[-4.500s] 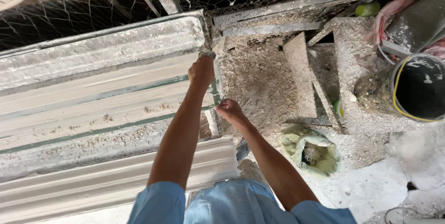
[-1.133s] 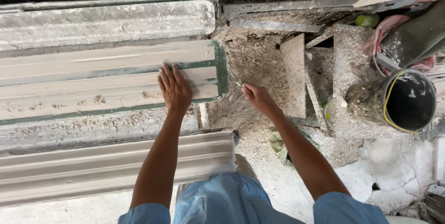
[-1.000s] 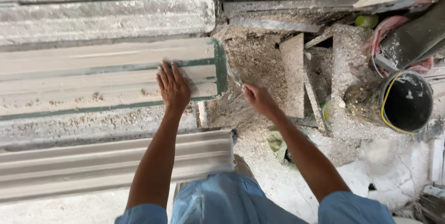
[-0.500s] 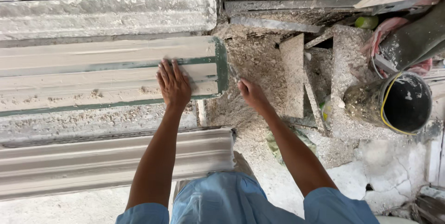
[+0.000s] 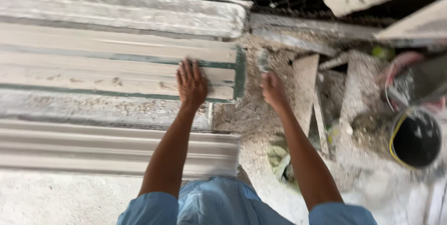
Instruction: The person scrapes dried gypsum residue from the surface of a long white decorative molding using a small metal scraper. The person works along the length of the molding, removing hardened material from the grooves and flat areas.
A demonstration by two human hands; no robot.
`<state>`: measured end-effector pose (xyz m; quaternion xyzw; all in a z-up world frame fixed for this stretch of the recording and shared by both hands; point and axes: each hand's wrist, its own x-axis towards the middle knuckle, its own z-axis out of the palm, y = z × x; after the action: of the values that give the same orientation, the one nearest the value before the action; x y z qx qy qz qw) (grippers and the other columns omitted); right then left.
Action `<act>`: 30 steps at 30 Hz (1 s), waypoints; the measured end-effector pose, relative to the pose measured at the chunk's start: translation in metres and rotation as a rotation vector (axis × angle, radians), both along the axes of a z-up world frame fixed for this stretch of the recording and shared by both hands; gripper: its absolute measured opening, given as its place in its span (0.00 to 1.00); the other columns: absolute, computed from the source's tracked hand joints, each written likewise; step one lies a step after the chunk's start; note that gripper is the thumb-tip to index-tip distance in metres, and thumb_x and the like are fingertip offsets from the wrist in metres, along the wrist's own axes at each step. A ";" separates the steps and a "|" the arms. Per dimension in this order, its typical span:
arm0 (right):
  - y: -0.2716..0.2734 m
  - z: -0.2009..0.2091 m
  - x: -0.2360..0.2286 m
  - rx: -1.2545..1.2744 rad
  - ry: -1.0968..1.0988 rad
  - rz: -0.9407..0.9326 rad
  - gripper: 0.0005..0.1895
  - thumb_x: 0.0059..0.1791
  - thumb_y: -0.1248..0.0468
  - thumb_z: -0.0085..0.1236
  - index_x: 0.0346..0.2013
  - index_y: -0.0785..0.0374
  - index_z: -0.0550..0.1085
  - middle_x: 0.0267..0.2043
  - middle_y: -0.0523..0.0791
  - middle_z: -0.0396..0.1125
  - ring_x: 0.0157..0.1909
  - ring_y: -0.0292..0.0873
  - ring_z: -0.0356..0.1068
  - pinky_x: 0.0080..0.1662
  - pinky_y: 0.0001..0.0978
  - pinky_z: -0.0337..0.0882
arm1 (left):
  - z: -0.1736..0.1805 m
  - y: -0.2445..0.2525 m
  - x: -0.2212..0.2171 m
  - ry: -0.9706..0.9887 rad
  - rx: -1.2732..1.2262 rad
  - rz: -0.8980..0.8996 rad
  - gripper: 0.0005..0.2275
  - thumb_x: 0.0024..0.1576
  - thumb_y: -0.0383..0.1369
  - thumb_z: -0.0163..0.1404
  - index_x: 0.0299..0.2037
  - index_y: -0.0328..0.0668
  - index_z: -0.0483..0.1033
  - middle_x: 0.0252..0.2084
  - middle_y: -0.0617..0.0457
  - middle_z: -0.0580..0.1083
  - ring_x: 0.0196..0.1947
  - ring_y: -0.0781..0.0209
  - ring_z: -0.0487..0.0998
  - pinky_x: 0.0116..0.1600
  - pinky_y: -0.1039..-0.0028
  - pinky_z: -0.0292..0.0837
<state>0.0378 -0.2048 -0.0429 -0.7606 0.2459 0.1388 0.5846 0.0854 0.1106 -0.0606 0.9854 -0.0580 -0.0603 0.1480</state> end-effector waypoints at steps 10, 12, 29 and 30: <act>0.007 0.057 -0.066 -0.044 0.078 0.111 0.13 0.57 0.53 0.44 0.39 0.60 0.64 0.24 0.45 0.62 0.17 0.37 0.62 0.20 0.32 0.65 | 0.041 0.036 -0.028 -0.182 -0.576 0.081 0.15 0.71 0.36 0.36 0.62 0.34 0.64 0.58 0.32 0.72 0.55 0.35 0.76 0.61 0.51 0.75; 0.007 0.072 -0.054 -0.052 -0.040 0.058 0.13 0.57 0.58 0.49 0.38 0.67 0.63 0.25 0.48 0.62 0.17 0.40 0.61 0.19 0.35 0.60 | 0.058 0.062 -0.050 -0.429 -0.693 0.095 0.08 0.73 0.34 0.41 0.53 0.39 0.70 0.45 0.35 0.78 0.47 0.35 0.78 0.52 0.51 0.78; 0.348 0.147 -0.140 0.458 -0.100 0.142 0.10 0.54 0.55 0.50 0.45 0.56 0.67 0.29 0.43 0.66 0.22 0.34 0.64 0.23 0.27 0.65 | 0.118 0.308 -0.217 -0.401 -1.180 0.402 0.14 0.65 0.25 0.37 0.60 0.30 0.66 0.45 0.42 0.78 0.40 0.52 0.84 0.42 0.66 0.80; 0.384 0.146 -0.145 0.472 -0.085 0.152 0.11 0.54 0.54 0.50 0.46 0.55 0.68 0.28 0.43 0.66 0.22 0.34 0.64 0.22 0.27 0.65 | 0.120 0.348 -0.232 -0.360 -1.192 0.449 0.14 0.64 0.26 0.38 0.59 0.31 0.67 0.43 0.43 0.78 0.39 0.53 0.84 0.40 0.66 0.79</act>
<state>-0.1070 0.1789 0.1035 -0.6245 0.1243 0.2039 0.7436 -0.1465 0.4586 0.0594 0.7177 0.1018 0.1802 0.6648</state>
